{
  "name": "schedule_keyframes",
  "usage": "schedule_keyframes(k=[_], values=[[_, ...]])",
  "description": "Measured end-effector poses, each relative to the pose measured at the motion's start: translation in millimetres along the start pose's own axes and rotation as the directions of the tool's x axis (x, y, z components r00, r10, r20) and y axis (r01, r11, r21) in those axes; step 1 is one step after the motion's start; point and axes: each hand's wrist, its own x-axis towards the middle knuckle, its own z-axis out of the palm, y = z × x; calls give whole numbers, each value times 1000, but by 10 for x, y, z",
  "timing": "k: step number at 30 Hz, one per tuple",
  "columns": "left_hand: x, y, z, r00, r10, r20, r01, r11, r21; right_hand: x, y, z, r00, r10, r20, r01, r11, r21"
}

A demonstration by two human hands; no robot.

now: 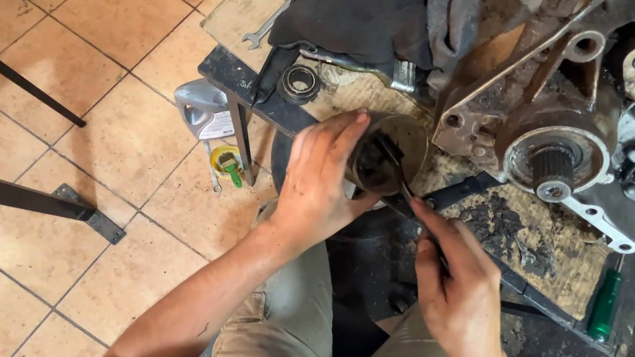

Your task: Cleaning and scraping grime and old gasket material from a transmission casing using a rag, scraper, and screwdriver.

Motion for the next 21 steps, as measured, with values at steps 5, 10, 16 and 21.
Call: schedule_keyframes(k=[5, 10, 16, 21], values=[[-29, -59, 31, 1000, 19, 10, -19, 999, 27, -11, 143, 55, 999, -6, -33, 6, 1000, 14], [34, -106, 10, 999, 46, 20, -47, 999, 22, -24, 236, 108, 992, 38, -121, -42, 998, -36], [12, -114, 45, 999, 45, 20, -45, 999, 5, -8, 169, 76, 995, -49, -84, 44, 997, -61], [26, -128, 120, 999, 38, 24, -38, 999, -1, 1, 253, 109, 999, 38, -16, -39, 998, -50]])
